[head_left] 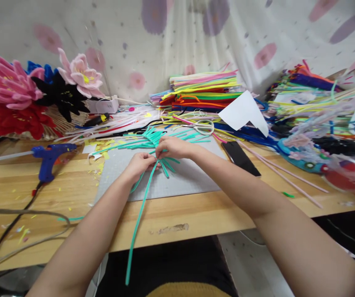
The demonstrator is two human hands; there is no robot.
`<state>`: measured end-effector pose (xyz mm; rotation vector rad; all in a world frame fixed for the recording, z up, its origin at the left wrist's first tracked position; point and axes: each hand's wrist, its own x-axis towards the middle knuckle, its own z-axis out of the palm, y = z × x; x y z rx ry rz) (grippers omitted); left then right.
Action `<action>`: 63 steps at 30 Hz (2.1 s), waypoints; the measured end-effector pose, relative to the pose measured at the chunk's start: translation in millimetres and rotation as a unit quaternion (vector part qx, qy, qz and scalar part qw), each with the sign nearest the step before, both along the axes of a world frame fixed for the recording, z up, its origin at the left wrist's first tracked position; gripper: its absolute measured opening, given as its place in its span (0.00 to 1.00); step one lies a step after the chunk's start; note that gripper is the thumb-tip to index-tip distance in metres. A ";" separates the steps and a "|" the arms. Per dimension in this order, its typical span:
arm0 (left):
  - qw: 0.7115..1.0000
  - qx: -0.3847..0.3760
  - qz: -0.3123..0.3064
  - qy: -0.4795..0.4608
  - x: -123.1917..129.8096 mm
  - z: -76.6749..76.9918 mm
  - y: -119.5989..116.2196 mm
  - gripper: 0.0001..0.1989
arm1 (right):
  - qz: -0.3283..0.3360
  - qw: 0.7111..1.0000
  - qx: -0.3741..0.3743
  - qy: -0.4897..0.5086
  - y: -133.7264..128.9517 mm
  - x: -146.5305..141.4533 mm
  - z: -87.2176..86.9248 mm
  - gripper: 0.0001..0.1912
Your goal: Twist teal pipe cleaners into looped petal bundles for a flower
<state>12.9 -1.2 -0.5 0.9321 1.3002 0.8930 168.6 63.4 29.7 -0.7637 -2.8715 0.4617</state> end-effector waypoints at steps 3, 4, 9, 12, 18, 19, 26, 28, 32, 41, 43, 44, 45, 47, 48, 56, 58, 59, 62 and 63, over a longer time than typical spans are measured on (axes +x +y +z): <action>1.000 -0.010 -0.004 -0.003 0.8 -0.4 -1.1 0.05 | 0.001 1.000 0.004 -0.024 -2.1 -2.1 3.5 0.07; 1.000 -0.014 -0.007 -0.002 1.1 -0.3 -1.5 0.05 | 0.002 1.000 0.006 -0.031 -2.9 -2.6 4.6 0.07; 0.999 -0.028 -0.030 0.013 1.3 1.7 -4.0 0.06 | 0.021 0.997 0.017 -0.070 -5.5 -5.3 10.0 0.08; 0.999 -0.031 -0.020 0.011 1.3 3.8 -4.3 0.06 | 0.019 0.996 0.027 -0.082 -5.9 -7.2 12.7 0.08; 0.998 -0.049 0.031 0.008 4.2 7.0 -3.4 0.07 | 0.007 0.996 0.051 -0.079 -7.8 -11.3 13.7 0.08; 0.998 -0.051 0.035 0.006 4.5 6.6 -3.3 0.07 | 0.005 0.995 0.055 -0.077 -8.2 -11.5 13.7 0.08; 1.000 -0.014 0.008 -0.007 5.4 -0.9 -3.6 0.06 | -0.008 0.995 0.024 -0.094 -5.5 -6.8 13.7 0.08; 1.000 -0.014 0.010 -0.002 5.6 -1.1 -3.8 0.06 | -0.003 0.996 0.021 -0.090 -3.9 -5.9 12.5 0.08; 1.000 -0.022 0.018 0.007 5.3 1.2 -3.9 0.06 | -0.001 0.995 0.035 -0.090 -4.4 -7.8 11.5 0.08; 0.996 -0.066 0.045 -0.035 5.8 6.0 -1.7 0.08 | 0.019 0.986 0.131 -0.106 -17.9 -14.1 13.2 0.09; 0.994 -0.078 0.046 -0.055 4.4 6.2 -0.8 0.05 | 0.030 0.980 0.162 -0.112 -21.1 -16.0 12.9 0.08; 0.993 -0.084 0.045 -0.067 3.4 6.2 -0.4 0.05 | 0.036 0.977 0.176 -0.113 -22.4 -16.9 12.5 0.08; 0.992 -0.092 0.042 -0.078 2.3 6.3 0.0 0.05 | 0.041 0.975 0.189 -0.112 -23.4 -17.7 12.0 0.07; 0.989 -0.107 0.035 -0.098 0.4 6.8 0.0 0.05 | 0.049 0.971 0.204 -0.110 -24.5 -18.4 10.7 0.07; 0.988 -0.114 0.033 -0.104 0.0 7.2 -0.4 0.06 | 0.052 0.971 0.209 -0.108 -24.6 -18.2 10.0 0.07; 0.994 -0.091 -0.005 -0.066 6.9 11.1 -7.1 0.03 | 0.028 0.976 0.206 -0.066 -26.4 -2.2 8.4 0.06; 0.994 -0.086 0.016 -0.062 7.5 12.3 -7.0 0.03 | -0.009 0.980 0.198 -0.024 -31.8 4.2 5.4 0.07; 0.994 -0.084 0.028 -0.060 7.4 13.1 -6.9 0.03 | -0.040 0.980 0.192 0.011 -35.4 7.5 2.4 0.07; 0.994 -0.085 0.037 -0.063 6.8 15.2 -7.1 0.03 | -0.199 0.958 0.152 0.138 -48.4 17.1 -10.8 0.06; 0.994 -0.084 0.034 -0.063 6.8 15.4 -7.4 0.03 | -0.262 0.941 0.129 0.172 -52.6 20.1 -15.6 0.06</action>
